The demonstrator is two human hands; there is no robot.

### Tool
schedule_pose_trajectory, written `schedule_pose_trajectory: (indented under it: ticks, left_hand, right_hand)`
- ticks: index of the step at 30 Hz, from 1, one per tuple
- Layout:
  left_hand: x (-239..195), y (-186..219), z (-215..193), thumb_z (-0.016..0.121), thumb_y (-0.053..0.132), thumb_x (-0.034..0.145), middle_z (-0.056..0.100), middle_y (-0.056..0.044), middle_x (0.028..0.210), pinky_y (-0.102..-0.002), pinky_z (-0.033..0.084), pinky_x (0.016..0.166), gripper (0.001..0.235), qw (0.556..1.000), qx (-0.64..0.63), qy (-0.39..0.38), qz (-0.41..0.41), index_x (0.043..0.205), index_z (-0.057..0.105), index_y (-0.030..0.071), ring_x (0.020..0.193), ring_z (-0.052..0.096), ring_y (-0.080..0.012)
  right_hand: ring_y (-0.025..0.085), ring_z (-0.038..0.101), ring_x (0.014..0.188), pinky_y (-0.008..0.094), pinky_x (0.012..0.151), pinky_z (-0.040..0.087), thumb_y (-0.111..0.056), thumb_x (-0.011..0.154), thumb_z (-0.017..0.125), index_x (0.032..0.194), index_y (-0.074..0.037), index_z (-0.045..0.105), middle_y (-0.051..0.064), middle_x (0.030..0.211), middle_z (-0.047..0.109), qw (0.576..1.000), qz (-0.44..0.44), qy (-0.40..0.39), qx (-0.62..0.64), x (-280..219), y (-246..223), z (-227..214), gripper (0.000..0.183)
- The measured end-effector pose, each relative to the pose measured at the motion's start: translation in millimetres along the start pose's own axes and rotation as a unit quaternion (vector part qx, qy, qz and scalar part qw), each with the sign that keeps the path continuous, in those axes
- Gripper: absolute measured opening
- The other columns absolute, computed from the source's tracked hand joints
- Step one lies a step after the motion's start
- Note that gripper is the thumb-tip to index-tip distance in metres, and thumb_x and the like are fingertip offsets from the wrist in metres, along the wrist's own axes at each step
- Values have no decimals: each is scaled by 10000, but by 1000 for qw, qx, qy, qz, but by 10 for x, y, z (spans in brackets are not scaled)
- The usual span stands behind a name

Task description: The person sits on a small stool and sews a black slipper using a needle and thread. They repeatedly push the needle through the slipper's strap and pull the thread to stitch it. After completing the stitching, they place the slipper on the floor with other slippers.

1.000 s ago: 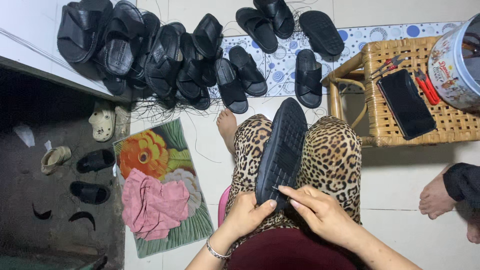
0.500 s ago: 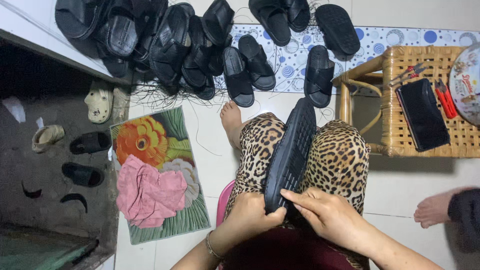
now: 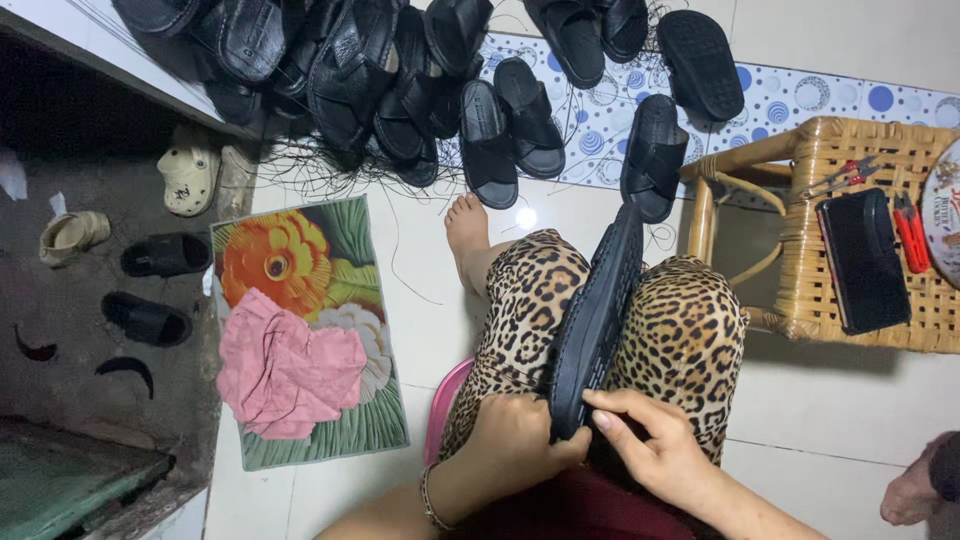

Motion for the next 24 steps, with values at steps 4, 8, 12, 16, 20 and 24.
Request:
schedule_pose_trajectory:
  ticks: [4, 8, 12, 16, 20, 24]
  left_hand:
    - [69, 112, -182, 735, 413, 793, 600, -70, 476, -446, 439, 387, 453, 998, -15, 49, 43, 504, 538, 126, 421, 612, -290]
    - [73, 89, -80, 714, 475, 800, 627, -72, 498, -463, 463, 404, 450, 1000, 2, 16, 18, 523, 587, 145, 452, 641, -304]
    - [94, 172, -61, 670, 516, 865, 644, -101, 529, -464, 468, 433, 512, 999, 40, -23, 11, 542, 668, 118, 477, 646, -311]
    - [125, 152, 54, 585, 526, 931, 677, -102, 600, -506, 486, 508, 539, 995, 4, -96, 1, 606, 664, 103, 558, 665, -357]
    - [108, 196, -163, 690, 465, 932, 681, -68, 642, -448, 493, 529, 408, 996, -79, -36, 28, 669, 636, 157, 597, 680, -286]
    - [18, -107, -466, 720, 448, 891, 686, -76, 863, -385, 505, 734, 350, 957, -267, 34, -110, 908, 660, 103, 796, 677, -247]
  right_hand:
    - [154, 813, 945, 255, 904, 611, -169, 941, 658, 1103, -70, 782, 72, 1040, 835, 998, 14, 57, 35, -20, 68, -28, 227]
    - [149, 809, 942, 244, 911, 607, -167, 936, 666, 1106, -83, 777, 76, 1049, 826, 997, -10, 71, 7, 6, 7, -91, 219]
    - [144, 785, 863, 256, 828, 596, -226, 947, 642, 1091, -101, 701, 25, 994, 787, 996, -12, 24, -90, 78, -114, -131, 200]
    - [181, 814, 718, 308, 696, 651, -374, 920, 639, 1324, -252, 542, -5, 1052, 779, 982, 97, -68, -145, 234, 11, -161, 433]
    - [74, 832, 1035, 225, 943, 605, -306, 863, 745, 1228, -238, 652, -50, 1124, 812, 981, 184, -34, -43, 158, 188, -214, 383]
    - [109, 737, 894, 242, 887, 563, -93, 868, 762, 1291, -66, 619, 74, 985, 798, 964, 173, 37, 198, -85, 392, -175, 447]
Point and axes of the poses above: each hand's wrist, its own x-axis towards the middle knuckle, its own z-axis out of the palm, y = z × x, the point moved 10 cm from there along x, towards the middle knuckle
